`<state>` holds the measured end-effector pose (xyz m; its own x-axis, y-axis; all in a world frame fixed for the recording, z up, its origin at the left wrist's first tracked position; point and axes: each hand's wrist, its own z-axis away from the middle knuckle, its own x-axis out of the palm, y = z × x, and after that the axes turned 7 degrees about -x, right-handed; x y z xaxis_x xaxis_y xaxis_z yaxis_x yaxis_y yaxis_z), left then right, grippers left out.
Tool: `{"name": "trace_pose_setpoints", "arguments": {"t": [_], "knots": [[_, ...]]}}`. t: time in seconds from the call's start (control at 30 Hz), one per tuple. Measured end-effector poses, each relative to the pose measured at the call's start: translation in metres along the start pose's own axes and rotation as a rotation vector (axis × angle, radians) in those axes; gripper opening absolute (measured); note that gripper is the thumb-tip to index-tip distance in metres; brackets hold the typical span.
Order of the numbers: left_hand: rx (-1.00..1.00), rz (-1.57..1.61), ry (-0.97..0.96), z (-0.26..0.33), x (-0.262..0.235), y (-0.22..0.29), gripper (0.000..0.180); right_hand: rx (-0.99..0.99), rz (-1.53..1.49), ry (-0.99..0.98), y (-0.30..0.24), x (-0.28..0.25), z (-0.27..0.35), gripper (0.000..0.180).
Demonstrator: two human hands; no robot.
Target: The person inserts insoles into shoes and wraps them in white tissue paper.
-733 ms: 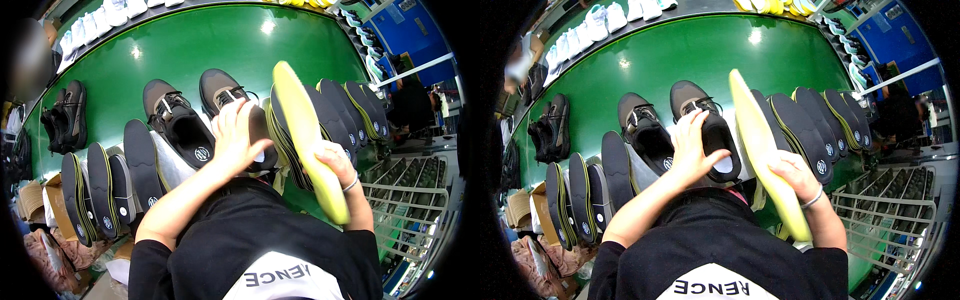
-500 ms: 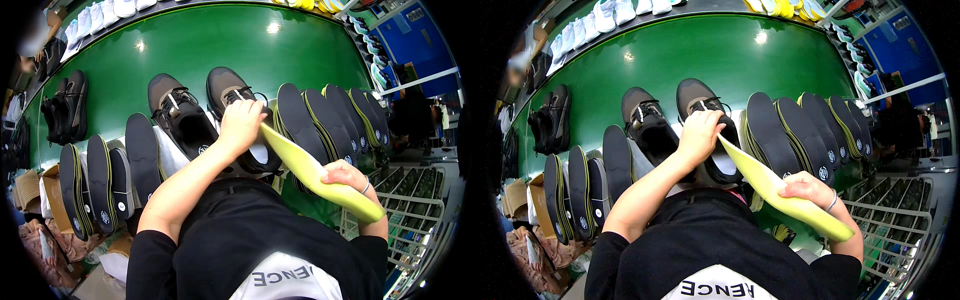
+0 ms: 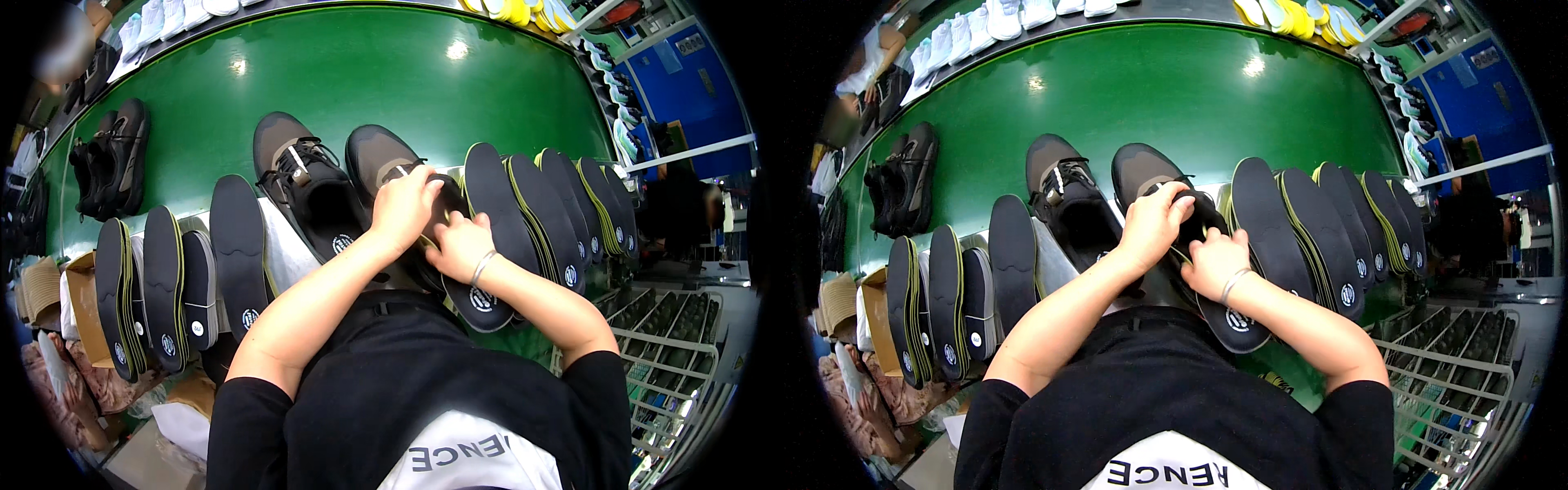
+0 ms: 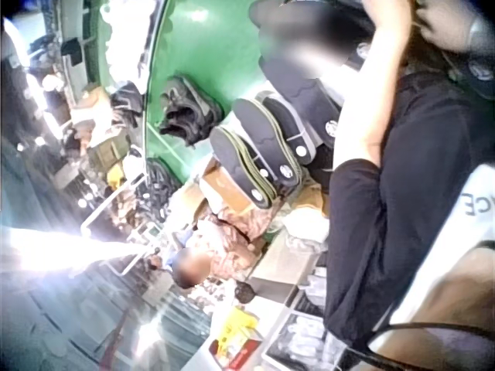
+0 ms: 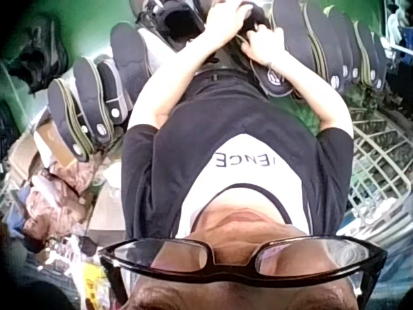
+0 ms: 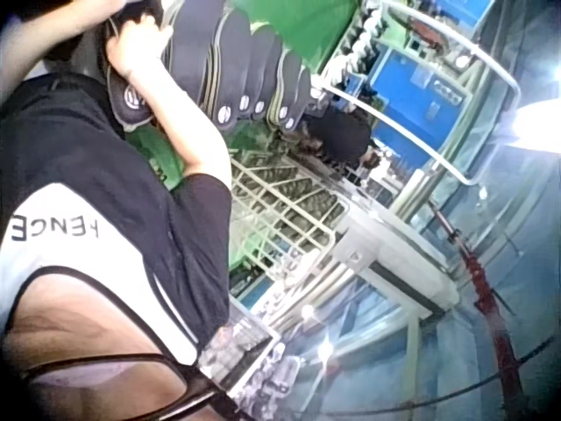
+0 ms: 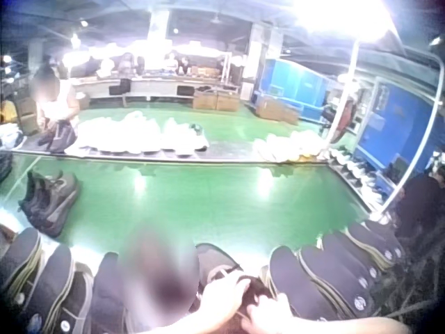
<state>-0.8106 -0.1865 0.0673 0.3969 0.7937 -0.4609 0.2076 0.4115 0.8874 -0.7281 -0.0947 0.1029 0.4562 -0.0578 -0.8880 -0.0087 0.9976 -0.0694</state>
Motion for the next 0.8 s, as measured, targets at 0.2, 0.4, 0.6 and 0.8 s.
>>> {"name": "trace_pose_setpoints", "arguments": {"t": [0.2,0.4,0.6,0.8], "knots": [[-0.045,-0.041,0.032,-0.006,0.001,-0.004,0.023,-0.016,0.085,-0.003,0.007,-0.018,0.062,0.054],[-0.077,-0.035,0.026,-0.003,0.005,0.001,0.022,0.014,-0.050,-0.050,0.018,-0.030,0.095,0.028],[-0.014,-0.054,0.064,0.000,0.006,-0.002,0.022,-0.110,0.038,0.234,0.015,-0.013,0.052,0.017],[-0.018,-0.046,0.039,0.000,0.007,-0.001,0.022,-0.113,0.141,0.055,0.002,0.014,0.000,0.018]]}}
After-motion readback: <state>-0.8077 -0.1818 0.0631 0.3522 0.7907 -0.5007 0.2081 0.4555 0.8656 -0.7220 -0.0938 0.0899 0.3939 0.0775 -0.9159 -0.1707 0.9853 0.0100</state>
